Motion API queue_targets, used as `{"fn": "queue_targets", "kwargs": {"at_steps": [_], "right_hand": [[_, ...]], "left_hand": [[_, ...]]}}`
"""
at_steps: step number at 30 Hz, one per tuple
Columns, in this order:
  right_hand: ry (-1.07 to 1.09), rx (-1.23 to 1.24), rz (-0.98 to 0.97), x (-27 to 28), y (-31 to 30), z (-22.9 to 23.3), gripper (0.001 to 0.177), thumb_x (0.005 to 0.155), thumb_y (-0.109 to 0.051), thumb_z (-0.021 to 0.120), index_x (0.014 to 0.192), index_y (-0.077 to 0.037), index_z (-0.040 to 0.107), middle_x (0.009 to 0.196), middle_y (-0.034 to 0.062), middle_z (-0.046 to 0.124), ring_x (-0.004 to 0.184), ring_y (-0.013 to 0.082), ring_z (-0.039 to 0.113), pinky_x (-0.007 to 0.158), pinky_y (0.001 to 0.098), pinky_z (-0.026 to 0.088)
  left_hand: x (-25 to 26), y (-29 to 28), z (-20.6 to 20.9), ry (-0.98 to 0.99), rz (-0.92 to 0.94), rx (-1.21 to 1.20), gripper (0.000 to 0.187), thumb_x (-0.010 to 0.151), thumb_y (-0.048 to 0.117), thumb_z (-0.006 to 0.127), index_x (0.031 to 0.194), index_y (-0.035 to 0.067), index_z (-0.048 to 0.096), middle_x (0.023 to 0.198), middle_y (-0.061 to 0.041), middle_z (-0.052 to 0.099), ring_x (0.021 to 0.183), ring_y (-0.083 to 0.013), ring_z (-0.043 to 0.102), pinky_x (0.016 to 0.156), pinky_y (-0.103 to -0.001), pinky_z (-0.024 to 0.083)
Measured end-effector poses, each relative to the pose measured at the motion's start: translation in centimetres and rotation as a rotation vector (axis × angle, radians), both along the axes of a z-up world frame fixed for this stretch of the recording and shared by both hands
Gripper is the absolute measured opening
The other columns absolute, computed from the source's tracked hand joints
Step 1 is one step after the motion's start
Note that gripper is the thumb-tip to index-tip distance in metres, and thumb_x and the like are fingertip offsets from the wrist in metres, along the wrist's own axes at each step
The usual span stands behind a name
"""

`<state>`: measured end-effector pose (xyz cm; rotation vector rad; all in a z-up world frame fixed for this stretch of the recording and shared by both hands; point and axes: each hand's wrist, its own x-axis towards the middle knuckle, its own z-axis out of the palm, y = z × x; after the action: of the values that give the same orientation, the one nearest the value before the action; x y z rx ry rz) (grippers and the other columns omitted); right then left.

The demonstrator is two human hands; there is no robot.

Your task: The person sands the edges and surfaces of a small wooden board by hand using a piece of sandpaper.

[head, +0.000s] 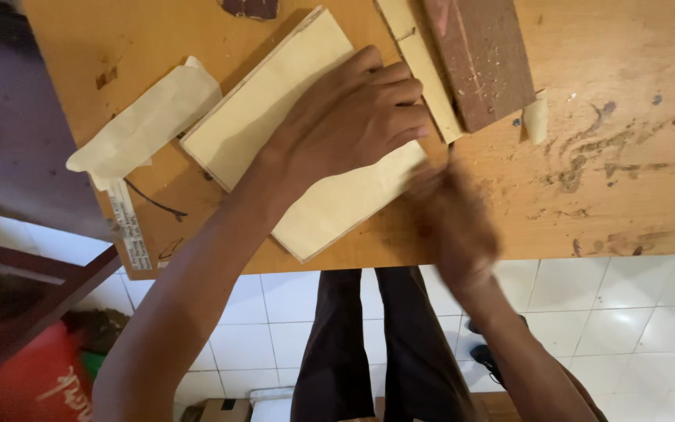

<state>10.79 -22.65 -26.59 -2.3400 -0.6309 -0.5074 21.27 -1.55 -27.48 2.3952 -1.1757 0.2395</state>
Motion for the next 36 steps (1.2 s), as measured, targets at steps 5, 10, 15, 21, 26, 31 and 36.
{"fn": "queue_targets", "kwargs": {"at_steps": [5,10,15,21,26,31,36], "right_hand": [[-0.405,-1.107,-0.653,-0.7,-3.3,-6.8,0.052,0.110,-0.070,0.055,0.071,-0.037,0.048,0.062,-0.0197,0.040,0.047,-0.0052,0.037,0.042,0.0220,0.020],[0.086,0.125,-0.255,1.6,0.3,3.6,0.016,0.104,0.018,0.070,0.114,0.006,0.072,0.116,0.0219,0.073,0.116,0.0357,0.072,0.099,0.0411,0.063],[0.204,0.016,-0.253,0.0,3.5,2.7,0.017,0.100,-0.002,0.071,0.110,-0.010,0.082,0.125,0.0104,0.075,0.122,0.0315,0.069,0.106,0.0368,0.057],[0.257,-0.040,-0.188,0.0,3.5,2.9,0.024,0.098,0.001,0.073,0.120,-0.006,0.077,0.128,0.0160,0.073,0.117,0.0353,0.070,0.099,0.0393,0.061],[0.182,-0.076,-0.174,3.5,4.6,2.1,0.018,0.099,0.001,0.074,0.117,-0.003,0.079,0.120,0.0192,0.075,0.109,0.0362,0.073,0.092,0.0408,0.063],[0.170,-0.085,-0.200,1.8,4.2,2.2,0.020,0.097,0.000,0.076,0.116,-0.006,0.080,0.121,0.0153,0.076,0.111,0.0329,0.073,0.094,0.0395,0.061],[0.089,-0.178,-0.204,3.6,4.2,0.4,0.016,0.101,-0.008,0.075,0.116,-0.010,0.081,0.121,0.0102,0.077,0.110,0.0278,0.074,0.094,0.0384,0.060]], "left_hand": [[-0.3,-0.5,-0.2,-0.023,0.086,0.021,0.027,0.101,0.014,0.067,0.074,0.019,0.064,0.075,0.004,0.059,0.078,-0.0197,0.054,0.071,-0.036,0.034],[-3.7,-0.9,1.6,0.189,0.436,0.109,0.014,0.107,0.025,0.068,0.099,0.013,0.064,0.080,-0.001,0.065,0.070,-0.0181,0.061,0.066,-0.037,0.045],[-6.6,-1.1,1.8,0.328,0.663,0.213,0.036,0.114,0.044,0.038,0.096,0.017,0.054,0.070,0.000,0.051,0.054,-0.0218,0.059,0.051,-0.036,0.045],[-6.7,-0.3,1.8,0.532,0.608,0.006,0.030,0.111,0.034,0.044,0.100,0.013,0.063,0.066,-0.006,0.064,0.052,-0.0276,0.067,0.043,-0.037,0.047],[-6.4,-0.2,2.8,0.547,0.626,0.016,0.031,0.112,0.031,0.041,0.099,0.014,0.063,0.066,-0.009,0.068,0.047,-0.0303,0.067,0.040,-0.040,0.046],[-6.1,-0.2,3.4,0.559,0.646,0.004,0.027,0.110,0.025,0.045,0.096,0.012,0.064,0.068,-0.008,0.069,0.051,-0.0261,0.069,0.041,-0.036,0.049],[-6.4,-0.6,3.1,0.569,0.619,0.022,0.030,0.112,0.029,0.041,0.097,0.013,0.062,0.070,-0.009,0.069,0.050,-0.0263,0.069,0.042,-0.038,0.049]]}}
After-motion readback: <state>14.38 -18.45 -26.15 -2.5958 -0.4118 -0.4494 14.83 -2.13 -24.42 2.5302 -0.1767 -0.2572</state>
